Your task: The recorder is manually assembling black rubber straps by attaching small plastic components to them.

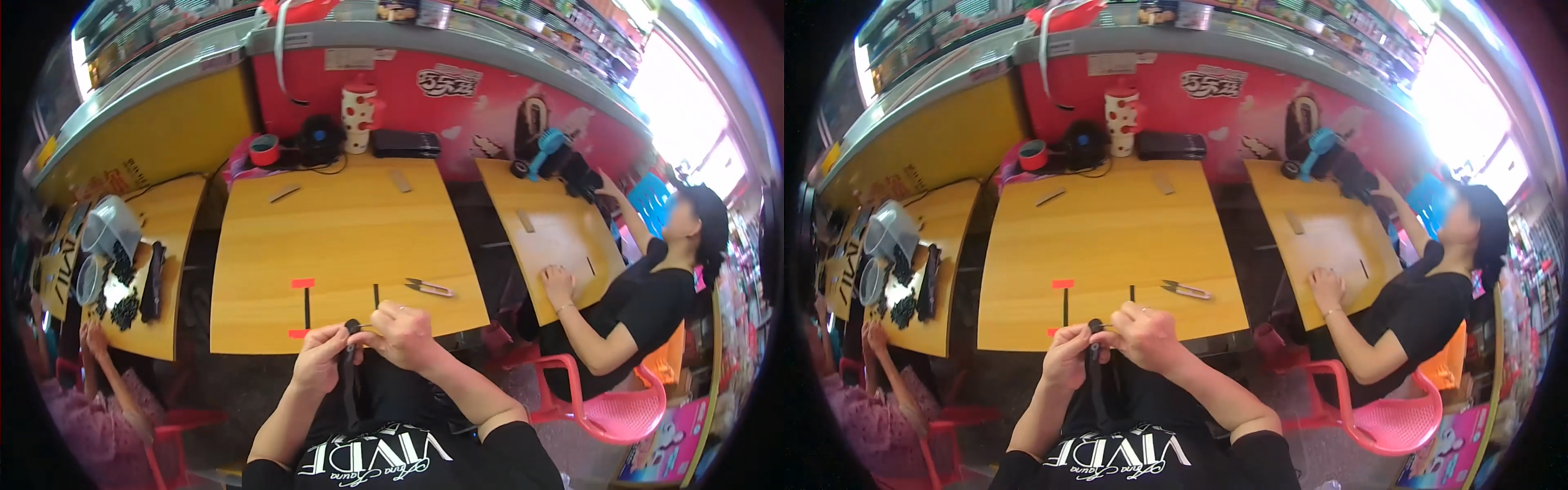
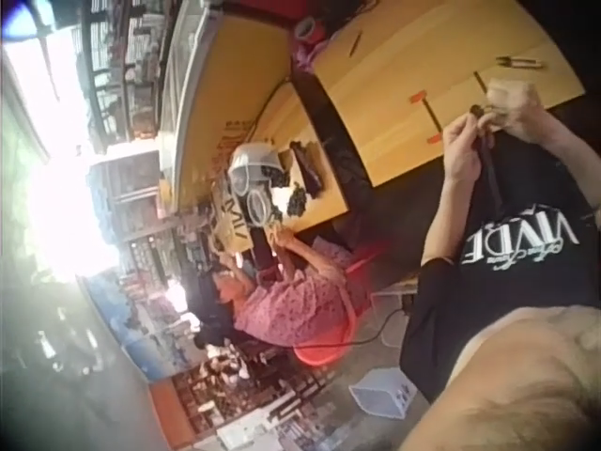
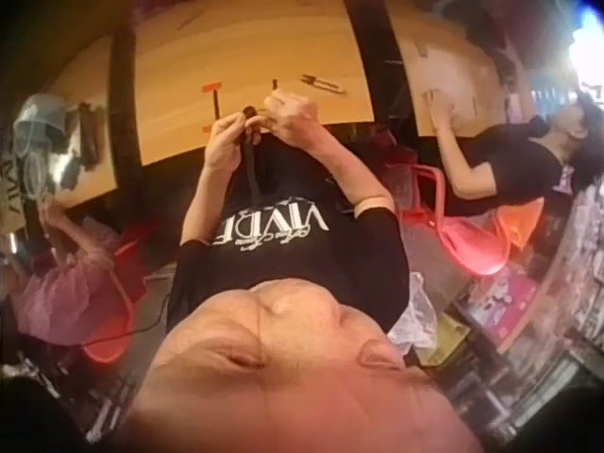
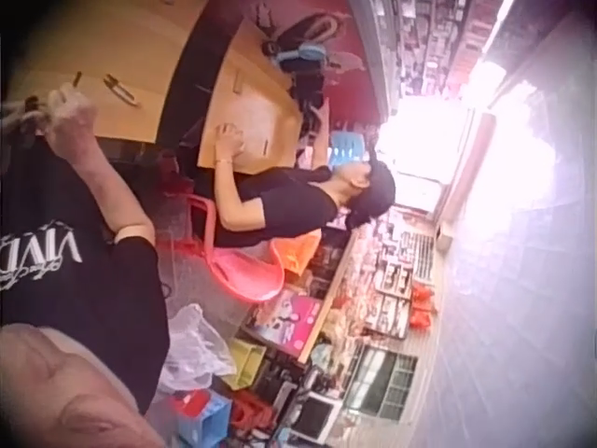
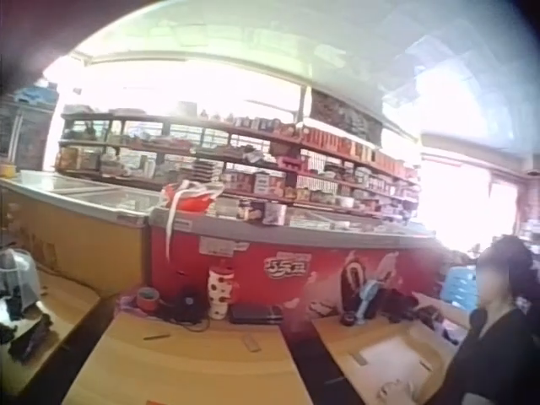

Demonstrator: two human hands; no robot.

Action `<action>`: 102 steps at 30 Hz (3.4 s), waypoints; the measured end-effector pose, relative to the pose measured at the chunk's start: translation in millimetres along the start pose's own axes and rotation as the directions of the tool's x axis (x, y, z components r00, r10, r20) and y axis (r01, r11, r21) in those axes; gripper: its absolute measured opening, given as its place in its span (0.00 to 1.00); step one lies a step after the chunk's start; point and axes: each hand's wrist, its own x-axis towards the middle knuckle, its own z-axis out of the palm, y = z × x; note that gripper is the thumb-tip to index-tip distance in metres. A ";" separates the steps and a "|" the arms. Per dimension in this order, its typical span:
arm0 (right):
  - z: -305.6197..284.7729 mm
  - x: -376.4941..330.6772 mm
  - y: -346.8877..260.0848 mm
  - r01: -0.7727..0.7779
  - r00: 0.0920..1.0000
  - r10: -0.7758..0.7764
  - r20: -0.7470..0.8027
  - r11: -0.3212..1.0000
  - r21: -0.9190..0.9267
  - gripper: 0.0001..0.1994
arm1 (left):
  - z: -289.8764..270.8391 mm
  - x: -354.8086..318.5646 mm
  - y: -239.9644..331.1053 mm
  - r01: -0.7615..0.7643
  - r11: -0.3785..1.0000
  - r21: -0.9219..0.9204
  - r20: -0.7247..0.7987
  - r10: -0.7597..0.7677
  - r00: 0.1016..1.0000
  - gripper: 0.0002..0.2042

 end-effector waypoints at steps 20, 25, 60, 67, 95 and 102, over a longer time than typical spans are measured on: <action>-4.7 -3.7 7.0 -0.022 0.998 0.033 -0.053 0.981 0.192 0.22 | 1.5 3.3 -7.3 0.025 1.000 0.001 0.041 -0.025 0.999 0.14; -4.7 -5.5 6.8 0.005 0.998 0.008 -0.069 0.982 0.187 0.23 | 0.2 7.1 -9.8 0.041 0.999 -0.035 0.092 -0.037 0.995 0.12; -4.7 -6.7 6.1 -0.101 0.994 0.093 0.058 0.982 0.158 0.26 | 1.1 3.4 -9.5 0.086 0.992 -0.089 0.082 -0.078 0.994 0.13; -8.2 -2.7 7.0 0.029 0.997 -0.035 0.072 0.996 0.087 0.23 | -1.9 2.3 -11.4 0.095 0.992 -0.087 0.071 -0.089 0.993 0.13; 10.5 -6.6 9.4 0.086 0.996 -0.086 0.023 0.996 0.017 0.16 | 2.5 14.7 -9.5 0.052 0.983 -0.176 0.047 -0.045 0.998 0.12; 2.5 -7.3 8.5 0.213 0.977 -0.213 0.010 0.977 0.015 0.15 | 14.8 6.4 -9.7 0.038 0.998 -0.055 -0.122 -0.044 0.992 0.13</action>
